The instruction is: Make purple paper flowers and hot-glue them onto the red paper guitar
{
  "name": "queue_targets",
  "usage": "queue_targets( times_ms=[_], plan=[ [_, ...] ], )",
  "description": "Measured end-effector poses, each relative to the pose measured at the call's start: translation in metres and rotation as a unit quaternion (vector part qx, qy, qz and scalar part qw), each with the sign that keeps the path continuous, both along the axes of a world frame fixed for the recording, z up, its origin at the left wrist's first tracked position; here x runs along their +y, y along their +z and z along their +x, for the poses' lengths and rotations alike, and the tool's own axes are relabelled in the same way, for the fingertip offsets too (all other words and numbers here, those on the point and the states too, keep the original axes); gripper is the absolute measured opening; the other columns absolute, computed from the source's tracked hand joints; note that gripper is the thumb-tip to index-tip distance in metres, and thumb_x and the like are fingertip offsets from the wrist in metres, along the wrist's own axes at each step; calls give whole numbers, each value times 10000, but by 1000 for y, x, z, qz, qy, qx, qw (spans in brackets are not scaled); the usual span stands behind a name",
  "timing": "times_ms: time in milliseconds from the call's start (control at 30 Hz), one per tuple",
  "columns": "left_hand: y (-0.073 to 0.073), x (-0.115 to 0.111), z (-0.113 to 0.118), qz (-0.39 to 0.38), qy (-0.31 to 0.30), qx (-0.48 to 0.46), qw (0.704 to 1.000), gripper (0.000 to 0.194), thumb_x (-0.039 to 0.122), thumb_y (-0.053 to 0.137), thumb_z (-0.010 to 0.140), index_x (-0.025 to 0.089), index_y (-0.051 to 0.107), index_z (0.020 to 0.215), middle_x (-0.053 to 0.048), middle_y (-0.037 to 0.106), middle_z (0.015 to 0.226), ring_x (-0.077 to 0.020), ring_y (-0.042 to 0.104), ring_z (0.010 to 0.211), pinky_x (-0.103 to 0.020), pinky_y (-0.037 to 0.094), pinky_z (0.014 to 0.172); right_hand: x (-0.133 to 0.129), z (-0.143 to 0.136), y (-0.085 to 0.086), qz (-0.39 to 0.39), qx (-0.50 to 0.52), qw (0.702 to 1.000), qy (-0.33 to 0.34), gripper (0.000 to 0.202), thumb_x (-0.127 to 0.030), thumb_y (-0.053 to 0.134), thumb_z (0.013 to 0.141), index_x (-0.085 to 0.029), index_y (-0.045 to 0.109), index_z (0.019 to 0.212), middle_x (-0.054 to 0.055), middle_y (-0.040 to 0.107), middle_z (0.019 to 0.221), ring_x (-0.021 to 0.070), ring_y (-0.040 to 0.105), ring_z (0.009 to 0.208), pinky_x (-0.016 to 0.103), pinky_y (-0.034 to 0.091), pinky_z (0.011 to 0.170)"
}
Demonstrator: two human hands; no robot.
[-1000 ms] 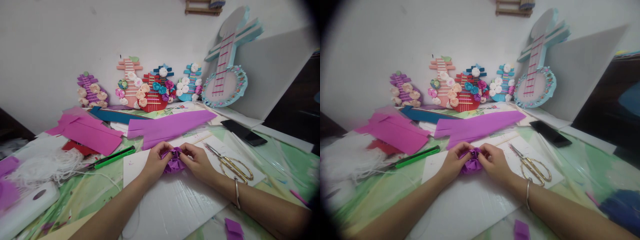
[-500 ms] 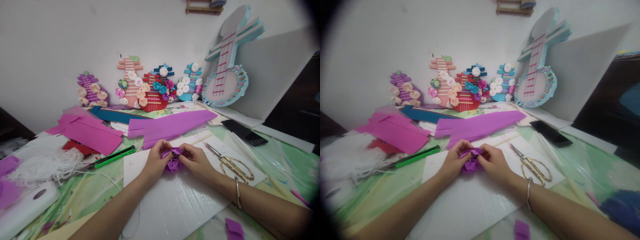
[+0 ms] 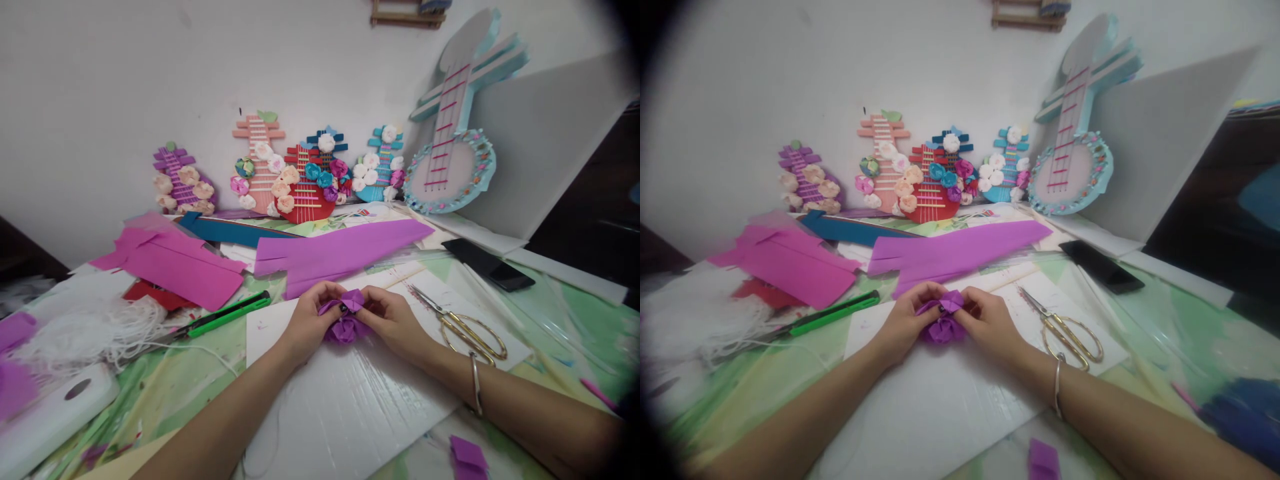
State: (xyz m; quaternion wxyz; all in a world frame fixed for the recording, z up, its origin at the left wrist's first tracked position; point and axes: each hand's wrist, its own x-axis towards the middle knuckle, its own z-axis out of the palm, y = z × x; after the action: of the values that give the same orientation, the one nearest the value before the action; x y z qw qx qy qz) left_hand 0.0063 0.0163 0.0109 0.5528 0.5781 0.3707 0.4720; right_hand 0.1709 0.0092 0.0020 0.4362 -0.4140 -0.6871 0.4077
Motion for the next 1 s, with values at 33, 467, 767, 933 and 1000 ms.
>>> queue_targets(
  times_ms=[33, 467, 767, 933, 1000],
  plan=[
    [0, 0, 0, 0, 2, 5, 1000, 154, 159, 654, 730, 151, 597, 873, -35, 621, 871, -147, 579, 823, -266, 451, 746, 0, 0, 0, 1, 0, 1000, -3, 100, -260, 556, 824, -172, 585, 788, 7, 611, 722, 117, 556, 655, 245, 440, 609],
    [-4, -14, 10, 254, 134, 219, 933, 125, 82, 496, 780, 173, 563, 832, -39, 596, 804, -169, 552, 764, -300, 430, 711, -5, 3, -1, 188, -189, 955, -129, 175, -133, 532, 734, -194, 430, 605, -48, 464, 555, 89, 404, 521, 234, 305, 518],
    [-8, -12, 7, 243, 139, 180, 943, 148, 88, 479, 804, 194, 539, 887, -36, 595, 843, -172, 571, 795, -301, 442, 733, -4, 2, 8, 98, -94, 990, -45, 113, -139, 509, 776, -193, 604, 805, -4, 637, 732, 124, 558, 660, 244, 426, 628],
    [-9, -9, 5, 177, 86, 124, 973, 187, 112, 514, 797, 180, 555, 966, -54, 617, 915, -177, 595, 874, -304, 468, 783, -2, 2, 8, 92, -87, 990, -58, 94, -176, 556, 785, -193, 643, 755, -4, 645, 690, 127, 550, 635, 254, 421, 618],
    [-7, -6, 4, 142, 59, 99, 983, 172, 118, 538, 784, 168, 580, 943, -56, 629, 921, -175, 601, 893, -302, 473, 801, -2, 2, 7, 89, -89, 990, -66, 90, -181, 562, 786, -190, 643, 748, -5, 642, 684, 122, 545, 623, 252, 416, 607]
  ],
)
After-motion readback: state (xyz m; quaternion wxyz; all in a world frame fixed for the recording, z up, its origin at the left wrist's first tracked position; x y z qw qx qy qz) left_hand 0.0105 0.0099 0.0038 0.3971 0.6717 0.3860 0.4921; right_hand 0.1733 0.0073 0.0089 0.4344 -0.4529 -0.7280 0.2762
